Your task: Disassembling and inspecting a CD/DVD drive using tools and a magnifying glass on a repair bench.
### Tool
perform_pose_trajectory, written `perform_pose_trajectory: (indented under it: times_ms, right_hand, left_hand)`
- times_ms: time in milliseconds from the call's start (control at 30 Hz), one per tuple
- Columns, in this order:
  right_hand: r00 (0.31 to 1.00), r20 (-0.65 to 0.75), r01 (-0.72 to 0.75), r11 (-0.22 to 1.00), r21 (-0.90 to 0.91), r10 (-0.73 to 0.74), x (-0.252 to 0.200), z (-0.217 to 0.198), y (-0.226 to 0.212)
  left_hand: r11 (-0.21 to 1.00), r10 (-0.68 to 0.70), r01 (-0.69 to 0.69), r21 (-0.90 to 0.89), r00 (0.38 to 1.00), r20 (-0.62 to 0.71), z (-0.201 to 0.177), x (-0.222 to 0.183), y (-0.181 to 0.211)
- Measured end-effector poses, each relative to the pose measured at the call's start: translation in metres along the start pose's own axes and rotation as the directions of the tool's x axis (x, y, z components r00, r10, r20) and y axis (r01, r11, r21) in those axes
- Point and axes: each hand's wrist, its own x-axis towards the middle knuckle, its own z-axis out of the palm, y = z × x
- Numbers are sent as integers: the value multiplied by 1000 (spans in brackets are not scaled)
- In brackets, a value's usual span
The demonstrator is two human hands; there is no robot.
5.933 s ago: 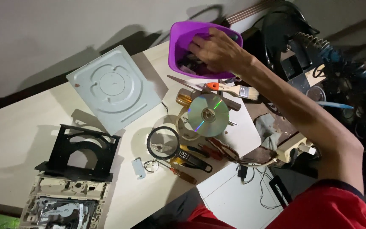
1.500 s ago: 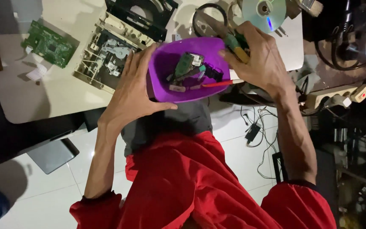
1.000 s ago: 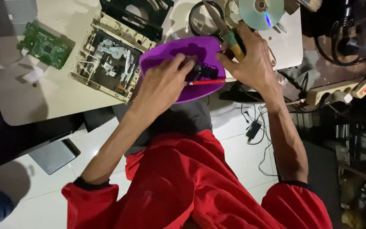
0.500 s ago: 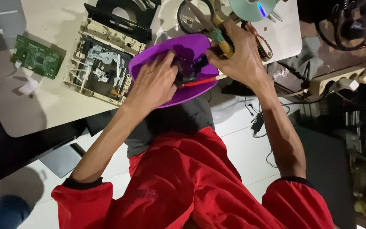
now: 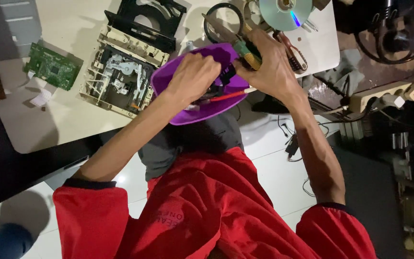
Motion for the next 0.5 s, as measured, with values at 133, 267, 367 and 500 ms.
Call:
perform_pose_trajectory:
  times_ms: [133, 267, 367, 500]
  right_hand:
    - [1000, 7, 20, 999, 25, -20, 0, 3, 4]
    - [999, 23, 41, 999, -34, -40, 2, 5, 4]
    - [999, 29, 21, 998, -54, -20, 2, 4, 1]
    - [1000, 25, -4, 999, -41, 5, 1, 5, 1]
  left_hand:
    - [999, 2, -1, -51, 1000, 23, 18, 10, 5]
    - [992, 48, -52, 115, 998, 34, 28, 14, 2]
    - [983, 169, -165, 75, 984, -52, 41, 13, -7]
    - [969, 234, -227, 96, 970, -68, 32, 9, -8]
